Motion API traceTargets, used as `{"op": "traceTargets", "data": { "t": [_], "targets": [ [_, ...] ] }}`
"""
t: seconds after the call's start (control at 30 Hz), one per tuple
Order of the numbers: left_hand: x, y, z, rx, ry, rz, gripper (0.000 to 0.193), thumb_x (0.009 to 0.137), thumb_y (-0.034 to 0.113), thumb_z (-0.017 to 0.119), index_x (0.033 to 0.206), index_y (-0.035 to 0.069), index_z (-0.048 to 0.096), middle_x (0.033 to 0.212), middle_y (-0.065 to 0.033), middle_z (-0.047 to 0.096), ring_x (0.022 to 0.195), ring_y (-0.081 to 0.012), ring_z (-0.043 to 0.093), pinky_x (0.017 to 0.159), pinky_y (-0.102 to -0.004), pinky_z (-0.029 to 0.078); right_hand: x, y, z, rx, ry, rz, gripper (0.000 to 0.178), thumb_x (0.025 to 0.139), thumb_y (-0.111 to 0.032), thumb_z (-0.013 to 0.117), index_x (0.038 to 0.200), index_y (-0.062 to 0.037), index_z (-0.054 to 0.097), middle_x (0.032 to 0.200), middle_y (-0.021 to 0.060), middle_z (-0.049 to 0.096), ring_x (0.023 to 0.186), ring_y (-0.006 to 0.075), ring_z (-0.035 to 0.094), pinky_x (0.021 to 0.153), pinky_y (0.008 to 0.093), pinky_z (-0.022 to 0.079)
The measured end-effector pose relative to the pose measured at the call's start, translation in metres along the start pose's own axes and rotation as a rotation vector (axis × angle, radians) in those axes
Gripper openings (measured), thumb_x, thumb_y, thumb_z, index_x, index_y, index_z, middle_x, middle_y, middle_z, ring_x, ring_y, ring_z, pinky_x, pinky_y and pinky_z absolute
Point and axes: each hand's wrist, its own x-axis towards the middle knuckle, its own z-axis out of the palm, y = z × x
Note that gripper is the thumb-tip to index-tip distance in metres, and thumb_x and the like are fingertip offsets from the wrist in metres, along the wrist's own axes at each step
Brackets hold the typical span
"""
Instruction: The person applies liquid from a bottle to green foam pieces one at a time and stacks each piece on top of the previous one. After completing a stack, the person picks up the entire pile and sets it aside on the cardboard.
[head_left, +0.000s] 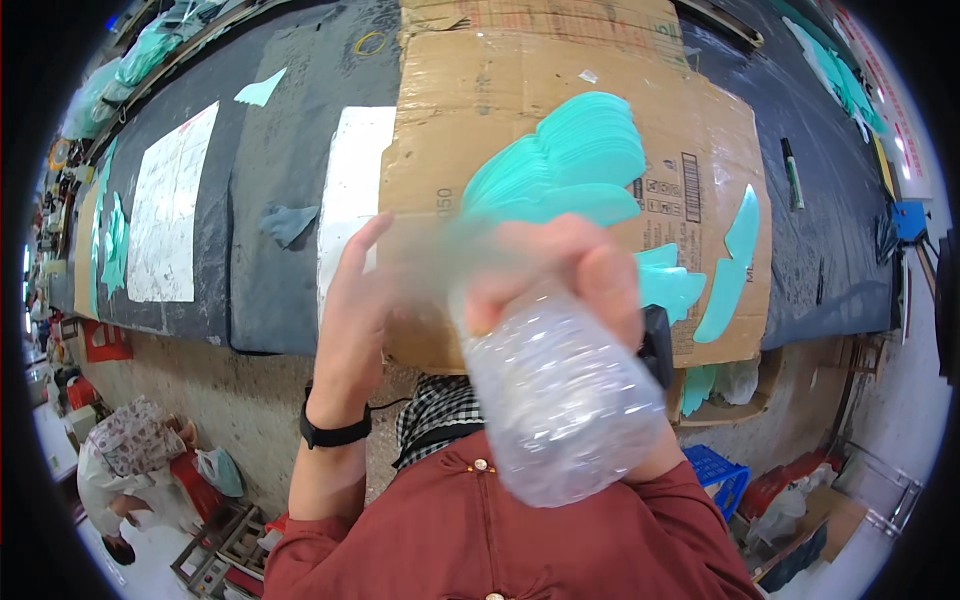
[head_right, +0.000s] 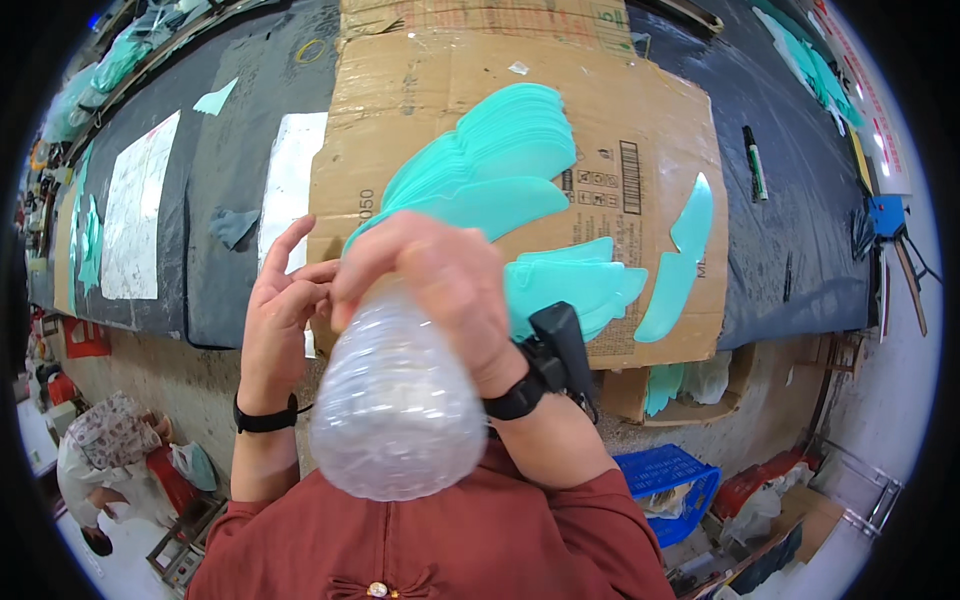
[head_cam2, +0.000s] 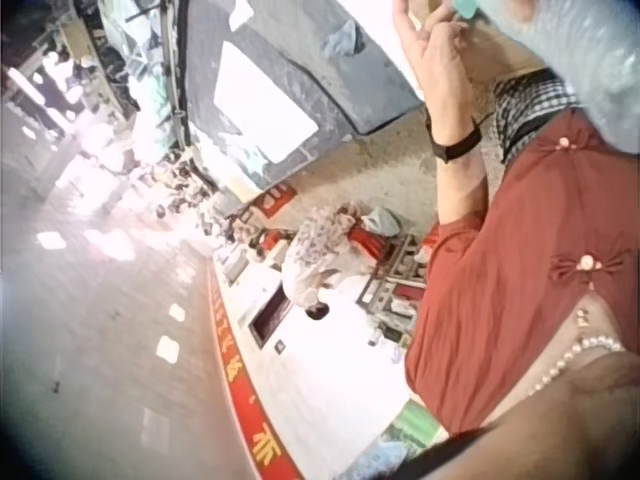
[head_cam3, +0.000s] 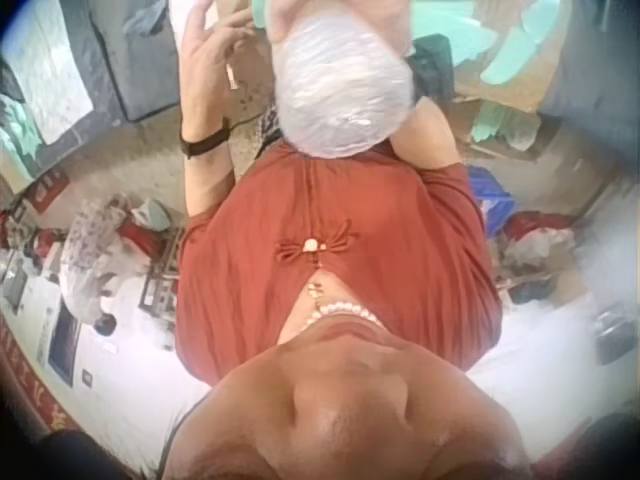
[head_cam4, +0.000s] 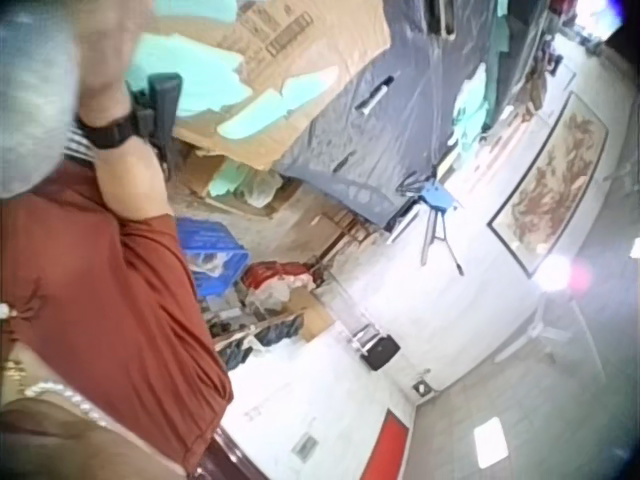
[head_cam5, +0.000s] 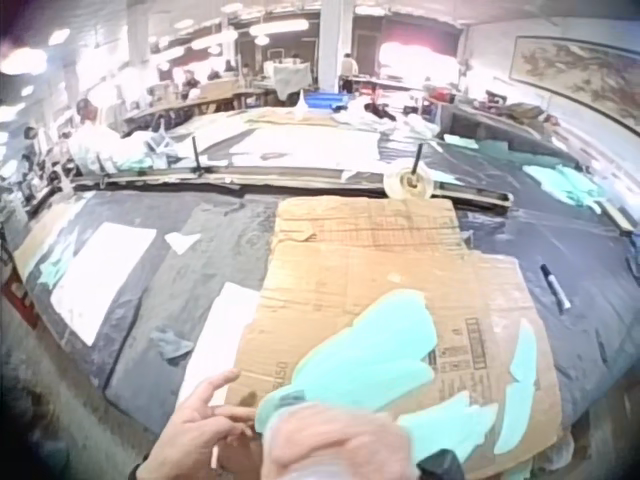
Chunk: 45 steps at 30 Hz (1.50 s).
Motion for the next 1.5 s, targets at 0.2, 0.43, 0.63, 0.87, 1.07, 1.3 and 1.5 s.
{"op": "traceTargets", "data": {
  "t": [0.2, 0.43, 0.63, 0.87, 1.07, 1.3, 1.5],
  "targets": [
    [-0.006, -0.004, -0.004, -0.019, 0.030, -0.045, 0.067, 0.086, -0.005, 0.047, 0.153, -0.001, 0.037, 0.108, -0.0142, 0.073, 0.083, -0.0112, 0.060, 0.073, -0.0231, 0.046, 0.000, -0.018, -0.065, -0.385, 0.253, -0.511, 0.038, 0.097, -0.042, 0.062, 0.102, -0.0041, 0.062, 0.083, 0.0115, 0.067, 0.074, 0.0200, 0.064, 0.070, 0.0350, 0.053],
    [-0.006, 0.004, -0.001, -0.117, 0.025, -0.093, 0.058, 0.093, 0.006, 0.052, 0.150, 0.001, 0.043, 0.107, -0.0113, 0.072, 0.087, -0.0116, 0.060, 0.073, -0.0240, 0.046, 0.019, -0.019, -0.125, -0.517, 0.367, -0.591, 0.031, 0.095, -0.027, 0.067, 0.111, -0.0047, 0.053, 0.088, 0.0095, 0.062, 0.083, 0.0230, 0.063, 0.087, 0.0423, 0.052],
    [-0.004, -0.004, -0.005, -0.185, 0.046, -0.089, 0.052, 0.106, 0.034, 0.050, 0.149, 0.004, 0.046, 0.105, -0.0097, 0.073, 0.087, -0.0129, 0.062, 0.075, -0.0257, 0.045, 0.031, 0.002, -0.067, -0.437, 0.234, -0.491, 0.041, 0.093, -0.036, 0.062, 0.112, -0.0016, 0.052, 0.086, 0.0119, 0.063, 0.081, 0.0234, 0.063, 0.083, 0.0405, 0.051],
    [0.002, -0.013, -0.011, -0.212, 0.057, -0.059, 0.065, 0.108, 0.052, 0.041, 0.152, 0.003, 0.041, 0.100, -0.0106, 0.074, 0.086, -0.0135, 0.063, 0.078, -0.0258, 0.043, 0.036, 0.017, -0.002, 0.083, 0.056, -0.222, 0.047, 0.106, -0.045, 0.042, 0.101, -0.0003, 0.055, 0.079, 0.0145, 0.062, 0.077, 0.0268, 0.061, 0.083, 0.0429, 0.050],
    [0.004, -0.007, -0.011, -0.208, 0.053, -0.074, 0.075, 0.107, 0.059, 0.037, 0.155, 0.002, 0.034, 0.103, -0.0131, 0.075, 0.086, -0.0126, 0.062, 0.077, -0.0262, 0.042, 0.010, -0.011, 0.013, 0.101, 0.044, 0.197, 0.057, 0.109, -0.046, 0.038, 0.095, 0.0047, 0.060, 0.080, 0.0176, 0.068, 0.066, 0.0231, 0.066, 0.063, 0.0332, 0.056],
    [-0.001, 0.000, -0.001, -0.231, 0.026, -0.048, 0.061, 0.108, 0.043, 0.048, 0.150, 0.000, 0.043, 0.102, -0.0124, 0.074, 0.086, -0.0115, 0.061, 0.076, -0.0248, 0.044, -0.005, -0.025, -0.054, -0.493, 0.191, -0.371, 0.035, 0.098, -0.036, 0.061, 0.102, -0.0016, 0.056, 0.088, 0.0120, 0.064, 0.078, 0.0205, 0.063, 0.081, 0.0372, 0.050],
    [0.011, 0.004, 0.006, -0.101, 0.001, -0.069, 0.049, 0.095, 0.007, 0.066, 0.141, -0.003, 0.053, 0.095, -0.0057, 0.070, 0.081, -0.0103, 0.062, 0.070, -0.0234, 0.049, -0.010, -0.047, -0.139, -0.557, 0.521, -0.585, 0.031, 0.095, -0.033, 0.062, 0.101, -0.0036, 0.058, 0.085, 0.0088, 0.063, 0.080, 0.0236, 0.063, 0.088, 0.0427, 0.051]
  ]
}}
